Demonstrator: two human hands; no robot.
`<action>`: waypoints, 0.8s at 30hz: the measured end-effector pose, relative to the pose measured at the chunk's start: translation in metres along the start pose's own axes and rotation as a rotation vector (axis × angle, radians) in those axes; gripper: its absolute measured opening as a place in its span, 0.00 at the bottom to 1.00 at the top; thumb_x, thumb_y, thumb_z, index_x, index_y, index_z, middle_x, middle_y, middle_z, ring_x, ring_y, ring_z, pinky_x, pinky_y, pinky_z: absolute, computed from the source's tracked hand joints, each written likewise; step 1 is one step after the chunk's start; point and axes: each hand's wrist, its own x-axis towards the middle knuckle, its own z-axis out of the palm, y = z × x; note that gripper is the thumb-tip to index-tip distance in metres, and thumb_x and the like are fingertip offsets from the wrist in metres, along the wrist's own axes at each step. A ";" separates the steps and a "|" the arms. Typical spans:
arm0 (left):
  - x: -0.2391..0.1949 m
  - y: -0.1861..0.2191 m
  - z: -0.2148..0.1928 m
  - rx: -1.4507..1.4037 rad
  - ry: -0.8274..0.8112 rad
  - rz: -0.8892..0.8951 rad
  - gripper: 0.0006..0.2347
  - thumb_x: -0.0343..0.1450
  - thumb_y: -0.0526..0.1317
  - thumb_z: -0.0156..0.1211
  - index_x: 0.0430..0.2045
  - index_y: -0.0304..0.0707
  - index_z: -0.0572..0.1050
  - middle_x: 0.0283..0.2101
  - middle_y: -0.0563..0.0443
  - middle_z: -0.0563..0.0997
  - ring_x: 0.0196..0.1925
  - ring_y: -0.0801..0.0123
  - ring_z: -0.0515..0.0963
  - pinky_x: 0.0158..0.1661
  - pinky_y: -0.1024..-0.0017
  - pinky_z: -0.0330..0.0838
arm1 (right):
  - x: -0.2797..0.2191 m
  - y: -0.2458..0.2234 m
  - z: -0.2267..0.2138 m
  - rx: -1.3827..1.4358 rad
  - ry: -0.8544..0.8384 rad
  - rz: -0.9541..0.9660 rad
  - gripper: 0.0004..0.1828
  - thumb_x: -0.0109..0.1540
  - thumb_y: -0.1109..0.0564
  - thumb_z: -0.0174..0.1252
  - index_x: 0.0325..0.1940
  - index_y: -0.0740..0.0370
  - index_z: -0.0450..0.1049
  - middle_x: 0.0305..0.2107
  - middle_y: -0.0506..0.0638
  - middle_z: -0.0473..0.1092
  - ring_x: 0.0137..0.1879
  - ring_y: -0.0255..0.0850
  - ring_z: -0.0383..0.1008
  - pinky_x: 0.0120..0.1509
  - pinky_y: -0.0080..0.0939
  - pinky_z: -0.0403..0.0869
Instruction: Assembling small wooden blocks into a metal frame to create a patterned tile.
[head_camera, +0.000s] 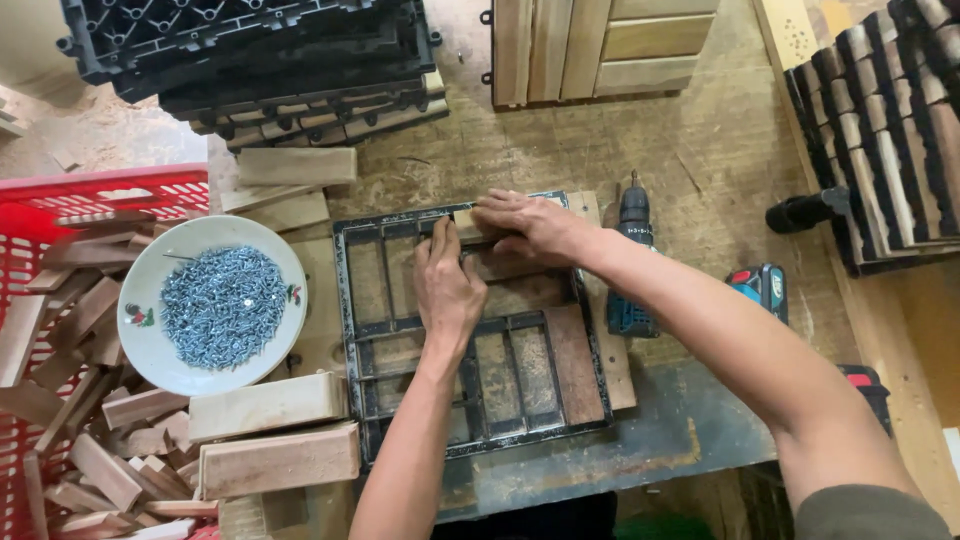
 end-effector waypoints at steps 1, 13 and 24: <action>-0.002 0.003 -0.002 -0.006 -0.001 0.007 0.23 0.67 0.31 0.60 0.60 0.26 0.71 0.64 0.38 0.73 0.58 0.47 0.75 0.54 0.55 0.73 | -0.005 0.006 -0.009 -0.006 0.003 0.006 0.32 0.63 0.53 0.63 0.71 0.58 0.67 0.64 0.66 0.67 0.70 0.68 0.62 0.72 0.70 0.65; 0.000 0.022 -0.014 0.069 -0.191 0.017 0.29 0.77 0.38 0.50 0.74 0.32 0.49 0.75 0.35 0.56 0.75 0.47 0.59 0.62 0.52 0.65 | -0.042 0.051 -0.021 -0.300 -0.055 0.183 0.28 0.51 0.46 0.73 0.54 0.46 0.76 0.55 0.49 0.72 0.63 0.53 0.72 0.60 0.53 0.77; 0.045 0.000 -0.009 -0.215 -0.239 -0.120 0.25 0.64 0.34 0.74 0.57 0.34 0.75 0.63 0.44 0.75 0.64 0.54 0.71 0.60 0.62 0.72 | -0.025 0.075 -0.006 -0.314 -0.010 0.355 0.26 0.33 0.38 0.81 0.28 0.42 0.77 0.30 0.38 0.69 0.46 0.39 0.75 0.47 0.40 0.77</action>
